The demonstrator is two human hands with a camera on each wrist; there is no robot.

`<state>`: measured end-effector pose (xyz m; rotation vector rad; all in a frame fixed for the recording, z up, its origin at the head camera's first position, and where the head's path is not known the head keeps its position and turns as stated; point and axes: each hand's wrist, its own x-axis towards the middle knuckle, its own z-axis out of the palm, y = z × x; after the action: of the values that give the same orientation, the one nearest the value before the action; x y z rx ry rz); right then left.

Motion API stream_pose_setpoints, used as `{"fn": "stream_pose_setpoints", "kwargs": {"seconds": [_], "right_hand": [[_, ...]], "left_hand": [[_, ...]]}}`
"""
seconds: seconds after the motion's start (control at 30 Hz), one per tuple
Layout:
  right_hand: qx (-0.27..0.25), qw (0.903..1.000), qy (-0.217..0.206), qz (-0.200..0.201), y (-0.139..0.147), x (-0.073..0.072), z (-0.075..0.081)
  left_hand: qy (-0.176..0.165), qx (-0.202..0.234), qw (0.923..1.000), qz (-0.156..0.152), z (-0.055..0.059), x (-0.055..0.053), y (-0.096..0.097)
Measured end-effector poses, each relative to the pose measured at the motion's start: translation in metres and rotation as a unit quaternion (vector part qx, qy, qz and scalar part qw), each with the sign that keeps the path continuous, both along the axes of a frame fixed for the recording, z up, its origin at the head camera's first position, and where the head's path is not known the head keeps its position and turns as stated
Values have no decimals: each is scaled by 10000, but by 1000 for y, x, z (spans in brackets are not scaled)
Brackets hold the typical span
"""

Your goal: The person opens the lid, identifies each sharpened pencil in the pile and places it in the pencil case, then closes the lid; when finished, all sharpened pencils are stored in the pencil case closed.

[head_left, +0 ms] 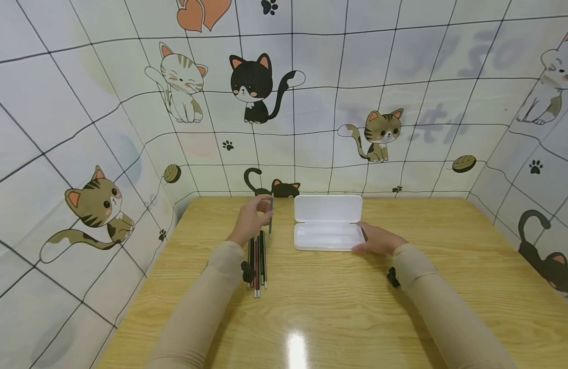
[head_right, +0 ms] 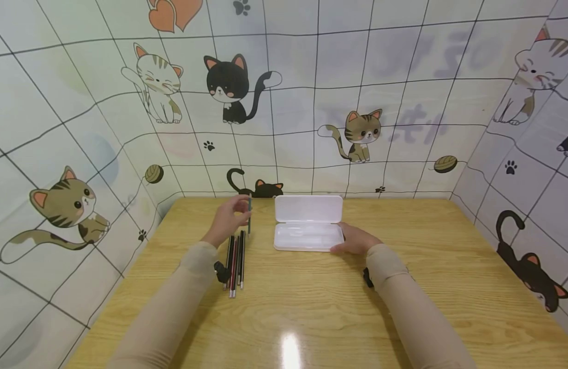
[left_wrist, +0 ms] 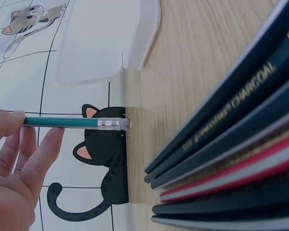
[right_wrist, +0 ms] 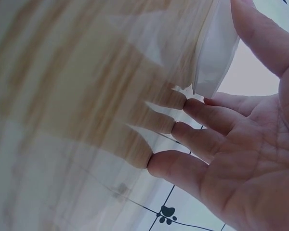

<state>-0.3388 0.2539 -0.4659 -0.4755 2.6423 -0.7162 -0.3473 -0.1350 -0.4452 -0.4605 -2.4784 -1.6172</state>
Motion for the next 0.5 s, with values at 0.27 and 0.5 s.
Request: {"fn": "stream_pose_setpoints", "kwargs": {"seconds": [0.27,0.5], "right_hand": [[3,10000,-19,-48,0,0,-2],[-25,10000,54,-37,1,0,-2]], "left_hand": [[186,-170,9997,-11,3,-4,12],[359,-208,9991,-81,2,-9,22]]}}
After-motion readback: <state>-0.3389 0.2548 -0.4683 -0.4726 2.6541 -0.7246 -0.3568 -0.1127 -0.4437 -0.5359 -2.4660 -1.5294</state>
